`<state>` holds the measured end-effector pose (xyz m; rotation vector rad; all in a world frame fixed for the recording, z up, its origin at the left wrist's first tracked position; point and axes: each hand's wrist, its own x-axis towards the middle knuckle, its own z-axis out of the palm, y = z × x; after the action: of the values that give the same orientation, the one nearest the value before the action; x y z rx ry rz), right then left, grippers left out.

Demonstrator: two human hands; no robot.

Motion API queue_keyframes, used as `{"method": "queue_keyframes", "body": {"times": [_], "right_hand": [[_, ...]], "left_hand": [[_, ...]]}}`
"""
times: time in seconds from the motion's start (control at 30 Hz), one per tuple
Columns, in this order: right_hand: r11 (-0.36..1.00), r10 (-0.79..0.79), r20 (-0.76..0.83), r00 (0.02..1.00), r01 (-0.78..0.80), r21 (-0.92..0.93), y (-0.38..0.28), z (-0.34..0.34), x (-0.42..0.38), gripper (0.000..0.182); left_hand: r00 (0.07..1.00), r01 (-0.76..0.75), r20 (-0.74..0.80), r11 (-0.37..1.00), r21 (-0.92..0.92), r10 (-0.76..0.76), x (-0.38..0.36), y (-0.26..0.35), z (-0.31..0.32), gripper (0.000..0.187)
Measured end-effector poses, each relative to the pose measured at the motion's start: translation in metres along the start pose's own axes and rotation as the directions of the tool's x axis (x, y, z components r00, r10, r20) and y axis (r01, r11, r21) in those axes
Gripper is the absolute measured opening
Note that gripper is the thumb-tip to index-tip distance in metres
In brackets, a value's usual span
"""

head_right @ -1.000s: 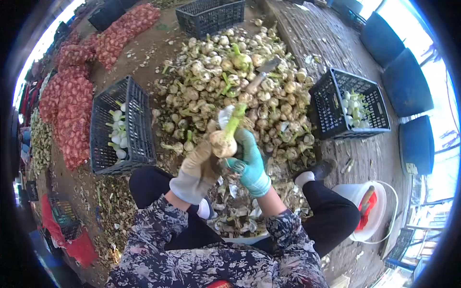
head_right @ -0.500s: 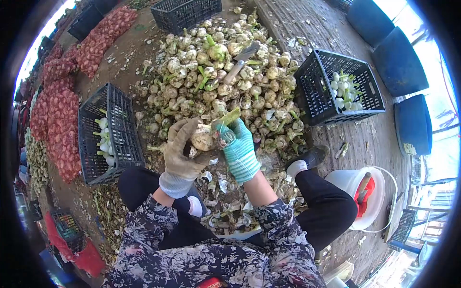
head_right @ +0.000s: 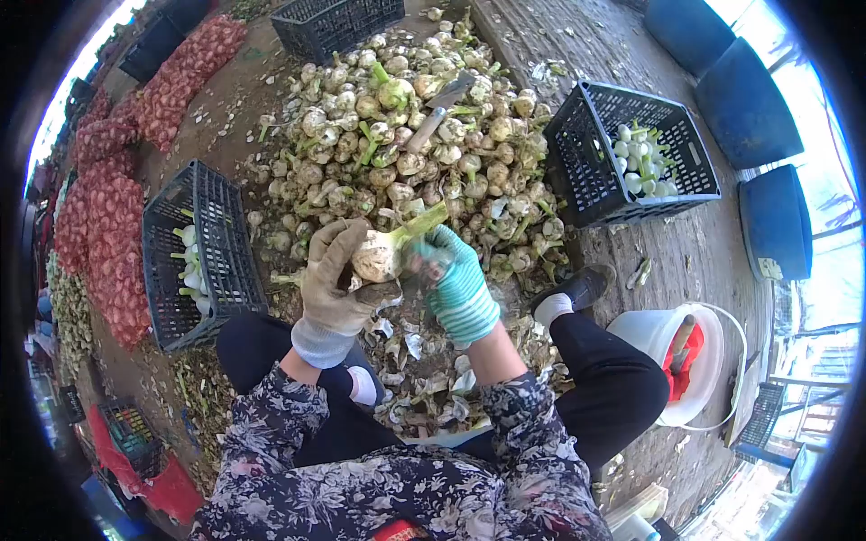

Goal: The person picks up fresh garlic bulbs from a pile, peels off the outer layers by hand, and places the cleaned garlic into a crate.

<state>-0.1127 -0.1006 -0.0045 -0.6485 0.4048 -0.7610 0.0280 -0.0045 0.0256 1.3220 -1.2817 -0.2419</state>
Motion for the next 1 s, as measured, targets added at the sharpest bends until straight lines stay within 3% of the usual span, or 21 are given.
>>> {"method": "queue_keyframes", "body": {"times": [0.1, 0.13, 0.23, 0.27, 0.37, 0.4, 0.5, 0.63, 0.67, 0.77, 0.87, 0.97, 1.0], "right_hand": [[0.994, 0.104, -0.073, 0.992, -0.107, -0.037, -0.014, 0.000, 0.004, 0.030], [0.976, 0.064, -0.196, 0.979, -0.102, -0.192, -0.024, 0.037, -0.004, 0.027], [0.983, 0.026, -0.249, 0.968, -0.070, -0.171, -0.018, 0.028, 0.000, 0.023], [0.963, 0.044, -0.221, 0.974, -0.100, -0.249, -0.019, 0.021, -0.001, 0.021], [0.990, 0.098, -0.147, 0.984, -0.112, -0.087, -0.028, 0.017, 0.000, 0.021], [0.976, 0.213, -0.246, 0.945, -0.196, 0.095, -0.034, 0.023, -0.005, 0.020], [0.971, 0.039, -0.289, 0.957, -0.105, -0.217, -0.024, 0.022, 0.002, 0.021], [0.978, 0.047, -0.276, 0.960, -0.101, -0.183, -0.027, 0.019, 0.001, 0.022], [0.981, 0.018, -0.352, 0.936, -0.085, -0.175, -0.031, 0.033, -0.002, 0.020], [0.957, 0.059, -0.300, 0.952, -0.140, -0.255, -0.033, 0.023, -0.005, 0.018], [0.943, 0.070, -0.282, 0.957, -0.155, -0.294, -0.034, 0.015, -0.005, 0.017], [0.972, 0.011, -0.339, 0.941, -0.089, -0.216, -0.031, 0.025, -0.009, 0.018], [0.969, -0.016, -0.299, 0.954, -0.059, -0.242, -0.028, 0.016, -0.009, 0.020]], "left_hand": [[0.997, -0.080, 0.031, 0.988, 0.133, 0.077, 0.004, 0.005, 0.000, 0.068], [0.994, -0.102, 0.057, 0.982, 0.157, 0.094, 0.005, 0.007, 0.000, 0.067], [0.983, -0.163, 0.121, 0.965, 0.203, 0.140, 0.007, 0.009, 0.000, 0.067], [0.979, -0.178, 0.131, 0.963, 0.202, 0.154, 0.007, 0.007, 0.001, 0.067], [0.974, -0.219, 0.112, 0.952, 0.212, 0.199, 0.003, 0.003, 0.007, 0.068], [0.971, -0.234, 0.096, 0.947, 0.221, 0.217, 0.003, 0.002, 0.009, 0.069], [0.918, -0.397, 0.152, 0.869, 0.296, 0.367, 0.010, 0.005, 0.011, 0.068], [0.930, -0.368, 0.087, 0.891, 0.265, 0.358, 0.012, 0.009, 0.015, 0.061], [0.941, -0.338, 0.097, 0.903, 0.264, 0.324, 0.012, 0.011, 0.013, 0.059], [0.941, -0.338, 0.106, 0.898, 0.281, 0.321, 0.011, 0.014, 0.016, 0.060], [0.938, -0.347, 0.130, 0.898, 0.270, 0.323, 0.011, 0.014, 0.016, 0.064], [0.914, -0.403, 0.156, 0.887, 0.224, 0.375, 0.009, 0.006, 0.018, 0.071], [0.940, -0.332, 0.136, 0.928, 0.171, 0.312, 0.007, 0.007, 0.017, 0.073]]}}
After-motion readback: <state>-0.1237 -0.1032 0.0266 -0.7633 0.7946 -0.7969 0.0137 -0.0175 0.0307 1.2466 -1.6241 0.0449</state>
